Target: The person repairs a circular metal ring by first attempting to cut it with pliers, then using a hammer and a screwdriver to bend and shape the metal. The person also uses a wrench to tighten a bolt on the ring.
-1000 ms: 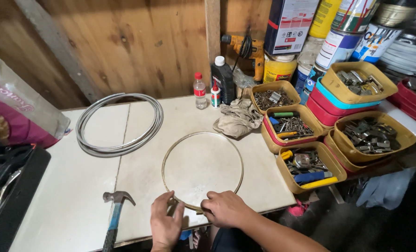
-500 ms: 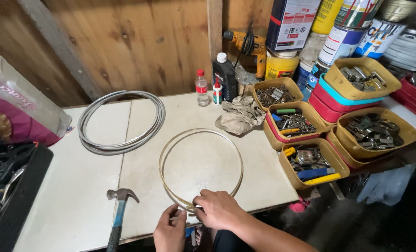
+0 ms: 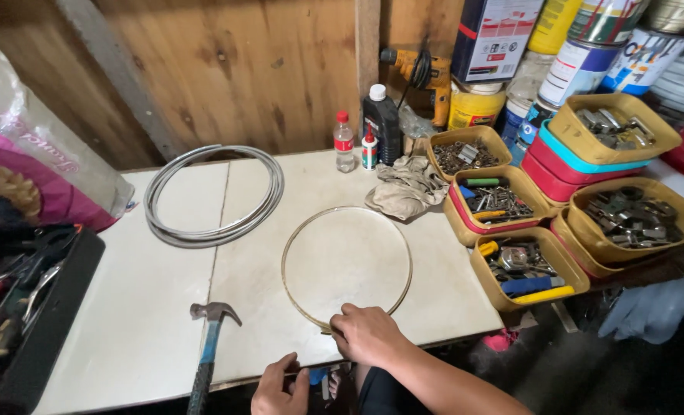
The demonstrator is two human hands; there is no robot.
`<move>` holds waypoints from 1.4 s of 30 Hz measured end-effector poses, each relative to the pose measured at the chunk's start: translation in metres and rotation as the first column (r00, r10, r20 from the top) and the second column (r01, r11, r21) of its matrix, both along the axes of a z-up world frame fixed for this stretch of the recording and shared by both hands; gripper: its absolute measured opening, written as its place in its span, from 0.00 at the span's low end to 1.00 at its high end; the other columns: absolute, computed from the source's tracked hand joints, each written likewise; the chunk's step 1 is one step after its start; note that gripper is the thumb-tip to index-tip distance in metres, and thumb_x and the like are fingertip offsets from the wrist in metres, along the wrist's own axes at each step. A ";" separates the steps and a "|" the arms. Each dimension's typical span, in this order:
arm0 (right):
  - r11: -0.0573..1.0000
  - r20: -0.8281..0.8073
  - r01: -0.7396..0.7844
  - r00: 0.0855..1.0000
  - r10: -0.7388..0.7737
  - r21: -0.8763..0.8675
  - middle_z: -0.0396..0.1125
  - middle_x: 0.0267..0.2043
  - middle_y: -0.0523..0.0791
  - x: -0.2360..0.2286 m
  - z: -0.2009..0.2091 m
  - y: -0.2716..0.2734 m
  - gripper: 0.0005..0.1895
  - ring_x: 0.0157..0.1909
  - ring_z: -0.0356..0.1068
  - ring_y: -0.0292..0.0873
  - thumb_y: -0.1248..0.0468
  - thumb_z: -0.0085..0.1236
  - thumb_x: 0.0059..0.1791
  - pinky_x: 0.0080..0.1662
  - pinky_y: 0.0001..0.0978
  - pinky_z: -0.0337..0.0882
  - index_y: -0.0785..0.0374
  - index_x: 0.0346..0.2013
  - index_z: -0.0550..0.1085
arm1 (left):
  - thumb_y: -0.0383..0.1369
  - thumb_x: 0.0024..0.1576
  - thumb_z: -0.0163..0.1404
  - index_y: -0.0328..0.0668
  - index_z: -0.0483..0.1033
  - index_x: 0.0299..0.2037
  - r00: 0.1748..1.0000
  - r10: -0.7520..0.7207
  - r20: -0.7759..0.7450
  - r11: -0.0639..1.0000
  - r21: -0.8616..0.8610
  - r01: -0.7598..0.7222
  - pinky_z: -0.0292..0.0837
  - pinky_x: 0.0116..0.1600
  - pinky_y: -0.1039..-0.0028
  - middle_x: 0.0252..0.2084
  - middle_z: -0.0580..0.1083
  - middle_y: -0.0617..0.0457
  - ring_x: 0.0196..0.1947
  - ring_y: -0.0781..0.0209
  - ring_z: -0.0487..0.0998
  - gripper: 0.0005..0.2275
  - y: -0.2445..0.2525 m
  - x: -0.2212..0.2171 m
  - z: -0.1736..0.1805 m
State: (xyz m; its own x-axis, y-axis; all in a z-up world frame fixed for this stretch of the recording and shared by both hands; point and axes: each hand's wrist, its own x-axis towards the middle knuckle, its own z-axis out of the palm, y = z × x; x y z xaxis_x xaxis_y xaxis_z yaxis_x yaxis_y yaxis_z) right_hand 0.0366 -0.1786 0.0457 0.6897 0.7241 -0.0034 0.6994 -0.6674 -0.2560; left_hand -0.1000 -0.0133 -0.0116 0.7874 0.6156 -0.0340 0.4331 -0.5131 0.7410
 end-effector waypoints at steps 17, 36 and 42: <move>0.997 -0.012 0.010 1.000 -0.010 -0.072 0.66 0.38 0.44 0.000 -0.003 0.002 0.14 0.28 0.72 0.54 0.53 0.47 0.56 0.28 0.51 0.73 0.56 0.44 0.77 | 0.45 0.46 0.59 0.63 0.86 0.45 0.973 -0.124 0.195 0.992 0.038 0.118 0.79 0.45 0.77 0.41 0.84 0.68 0.41 0.66 0.86 0.16 -0.009 -0.032 -0.113; 0.993 -0.037 0.022 0.999 -0.027 -0.116 0.68 0.45 0.42 0.000 -0.003 0.002 0.16 0.32 0.75 0.49 0.52 0.44 0.56 0.33 0.46 0.75 0.54 0.50 0.75 | 0.44 0.47 0.58 0.65 0.84 0.47 0.968 -0.252 -0.018 0.964 -0.096 0.249 0.76 0.52 0.70 0.46 0.82 0.64 0.47 0.60 0.84 0.16 -0.018 -0.037 -0.097; 0.985 -0.037 0.057 0.997 -0.063 -0.164 0.68 0.47 0.40 -0.001 -0.005 0.006 0.19 0.38 0.76 0.47 0.50 0.45 0.54 0.38 0.46 0.77 0.50 0.55 0.73 | 0.42 0.48 0.57 0.56 0.84 0.44 0.961 -0.264 0.086 0.955 -0.114 0.273 0.78 0.47 0.73 0.41 0.83 0.57 0.36 0.60 0.84 0.14 -0.017 -0.035 -0.098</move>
